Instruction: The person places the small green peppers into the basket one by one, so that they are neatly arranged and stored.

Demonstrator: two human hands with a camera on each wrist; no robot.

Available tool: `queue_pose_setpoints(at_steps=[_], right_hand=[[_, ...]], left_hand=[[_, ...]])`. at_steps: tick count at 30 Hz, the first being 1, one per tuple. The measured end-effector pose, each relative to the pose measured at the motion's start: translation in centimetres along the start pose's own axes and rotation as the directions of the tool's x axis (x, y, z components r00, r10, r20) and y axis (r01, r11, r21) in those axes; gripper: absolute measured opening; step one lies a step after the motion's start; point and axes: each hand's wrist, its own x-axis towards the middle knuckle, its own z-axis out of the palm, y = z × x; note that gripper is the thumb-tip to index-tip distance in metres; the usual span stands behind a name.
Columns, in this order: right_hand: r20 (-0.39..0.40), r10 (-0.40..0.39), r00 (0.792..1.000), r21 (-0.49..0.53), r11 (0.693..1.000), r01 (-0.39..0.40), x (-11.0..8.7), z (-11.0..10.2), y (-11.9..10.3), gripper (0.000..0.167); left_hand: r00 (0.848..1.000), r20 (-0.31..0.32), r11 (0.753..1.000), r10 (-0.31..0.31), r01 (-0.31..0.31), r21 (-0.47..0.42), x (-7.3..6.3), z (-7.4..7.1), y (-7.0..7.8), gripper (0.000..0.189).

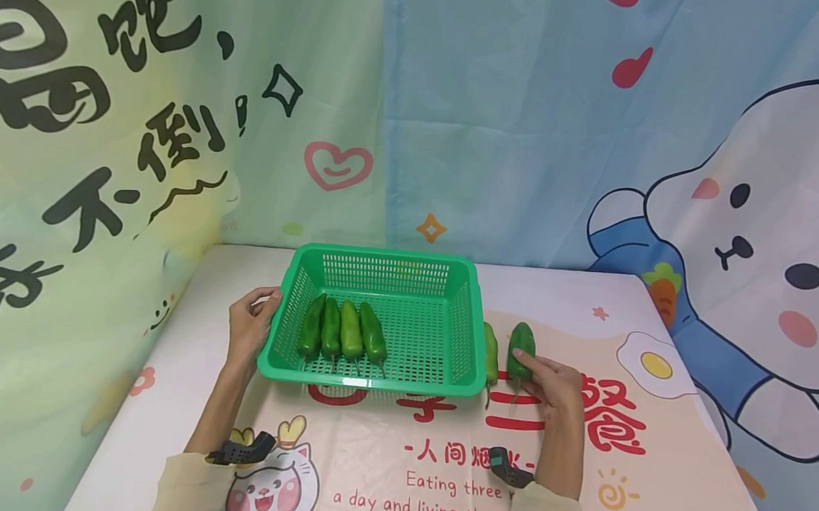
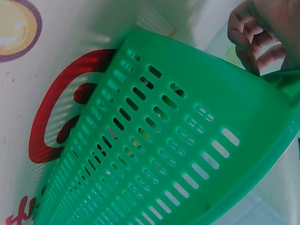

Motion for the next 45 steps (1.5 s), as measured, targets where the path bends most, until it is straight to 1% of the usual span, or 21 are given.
queue_pose_setpoints(at_steps=[4,8,10,15,17,21,23,24,25,26,30,32,35,40,42,45], right_hand=[[0.006,0.008,1.0,-0.002,1.0,-0.008,-0.1,0.0,-0.2,0.064],[0.024,0.018,1.0,-0.004,1.0,-0.018,-0.3,-0.1,-0.5,0.079],[0.031,0.023,0.999,-0.008,1.0,-0.023,-0.3,-0.1,-0.6,0.086],[0.04,0.028,0.999,-0.012,1.0,-0.027,-0.6,-0.2,-0.9,0.08],[0.046,0.029,0.999,-0.011,1.0,-0.029,-0.7,-0.2,-1.1,0.078],[0.057,0.043,0.997,-0.016,0.999,-0.042,-1.0,-0.1,-1.5,0.089],[0.062,0.043,0.997,-0.016,0.999,-0.042,-1.1,-0.1,-1.8,0.091],[0.065,0.039,0.997,-0.015,0.999,-0.038,-1.3,0.0,-1.9,0.089],[0.07,0.034,0.997,-0.013,0.999,-0.033,-1.4,0.0,-2.1,0.084],[0.077,0.028,0.997,-0.011,1.0,-0.027,-1.5,0.0,-2.2,0.077],[0.104,0.006,0.995,0.006,1.0,-0.006,-2.1,0.0,-2.8,0.035],[0.113,0.0,0.994,0.01,1.0,-0.001,-2.4,0.0,-3.0,0.024],[0.123,-0.008,0.992,0.016,1.0,0.006,-2.7,0.0,-3.3,0.02],[0.146,-0.004,0.989,0.024,1.0,0.001,-3.0,0.1,-3.7,0.017],[0.154,-0.002,0.988,0.023,1.0,-0.001,-3.0,0.1,-3.9,0.017],[0.16,-0.008,0.987,0.012,1.0,0.006,-3.3,0.3,-4.1,0.017]], left_hand=[[1.0,-0.004,1.0,0.002,-0.002,-0.002,0.0,0.0,-0.2,0.032],[1.0,-0.006,1.0,0.014,-0.014,-0.004,0.0,0.0,-0.2,0.032],[1.0,0.003,1.0,-0.003,0.003,-0.005,0.0,-0.1,0.0,0.033],[1.0,0.008,1.0,-0.007,0.007,-0.004,0.0,0.0,0.1,0.033],[1.0,-0.001,1.0,0.014,-0.014,-0.003,0.0,0.0,-0.1,0.033],[1.0,-0.01,1.0,0.017,-0.017,-0.001,0.0,0.0,-0.2,0.032],[1.0,-0.008,1.0,0.017,-0.017,0.003,0.0,-0.1,-0.2,0.032],[1.0,-0.007,1.0,0.015,-0.015,0.002,0.0,-0.1,-0.2,0.033],[1.0,-0.007,1.0,0.013,-0.013,-0.001,0.0,0.0,-0.2,0.032],[1.0,-0.006,1.0,0.011,-0.011,-0.002,0.0,-0.1,-0.1,0.032],[1.0,0.003,1.0,0.002,-0.002,-0.007,-0.1,0.0,0.1,0.034],[1.0,0.008,1.0,-0.004,0.004,-0.005,-0.1,-0.1,0.1,0.035],[1.0,0.015,1.0,-0.019,0.02,-0.003,0.1,-0.1,0.2,0.037],[0.999,0.025,0.999,-0.048,0.048,0.001,0.3,-0.3,0.4,0.036],[0.999,0.024,0.999,-0.048,0.048,0.002,0.3,-0.3,0.3,0.035],[0.999,0.015,1.0,-0.031,0.031,0.0,0.2,-0.1,0.2,0.035]])
